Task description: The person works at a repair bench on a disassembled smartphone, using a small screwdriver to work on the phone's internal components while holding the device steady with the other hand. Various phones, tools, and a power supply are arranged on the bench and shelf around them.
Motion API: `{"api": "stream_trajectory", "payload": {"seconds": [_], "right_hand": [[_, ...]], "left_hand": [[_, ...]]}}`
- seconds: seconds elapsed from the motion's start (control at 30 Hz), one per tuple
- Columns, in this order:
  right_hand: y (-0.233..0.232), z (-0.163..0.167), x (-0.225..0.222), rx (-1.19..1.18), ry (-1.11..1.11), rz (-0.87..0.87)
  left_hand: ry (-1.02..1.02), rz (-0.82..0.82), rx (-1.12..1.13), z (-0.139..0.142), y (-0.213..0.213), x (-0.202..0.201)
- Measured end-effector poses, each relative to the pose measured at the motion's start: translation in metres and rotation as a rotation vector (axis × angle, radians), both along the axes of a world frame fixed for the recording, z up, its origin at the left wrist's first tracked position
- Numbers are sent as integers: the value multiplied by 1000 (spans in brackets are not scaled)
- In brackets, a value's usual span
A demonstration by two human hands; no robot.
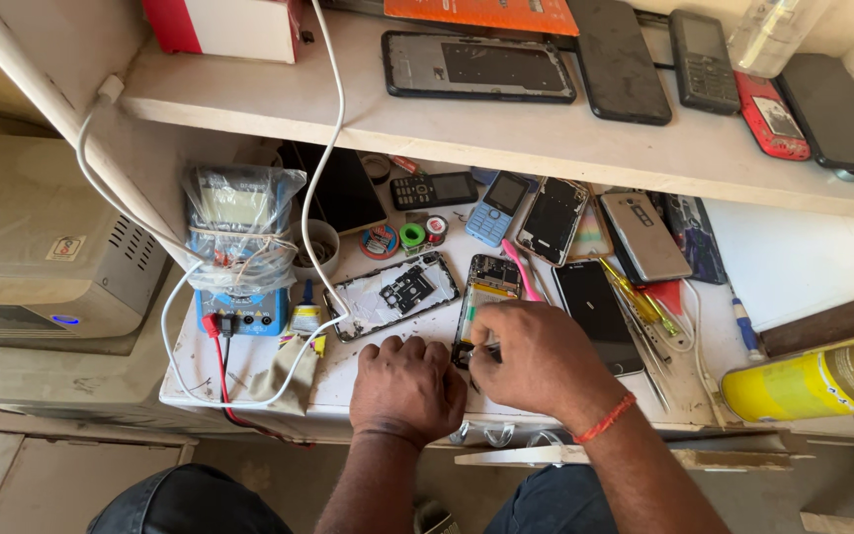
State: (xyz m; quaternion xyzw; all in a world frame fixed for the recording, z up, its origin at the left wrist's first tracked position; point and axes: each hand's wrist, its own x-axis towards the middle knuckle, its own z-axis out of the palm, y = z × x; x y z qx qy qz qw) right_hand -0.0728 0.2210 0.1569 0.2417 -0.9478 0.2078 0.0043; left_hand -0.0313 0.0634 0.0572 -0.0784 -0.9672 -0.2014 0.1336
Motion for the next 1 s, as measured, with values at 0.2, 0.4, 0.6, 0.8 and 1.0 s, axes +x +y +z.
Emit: {"api": "stream_trajectory", "payload": {"seconds": [0.2,0.4,0.6,0.8,1.0], "right_hand": [[-6,5,0,-112,-107,-5],[-1,-3,-1,-303,-66,29],[-5,-27,2,-457,61,1],[-5,-41,12,-523,215,93],[-7,-49,14,-622,144,60]], "left_hand": [[10,-7,-5,0,-1,1],[-14,-4,-15,0,0,1],[-7,-6,-16,0,-1,0],[-14,-15,-12,-1,-1,0],[2,-21,-16,-1,-2,0]]}}
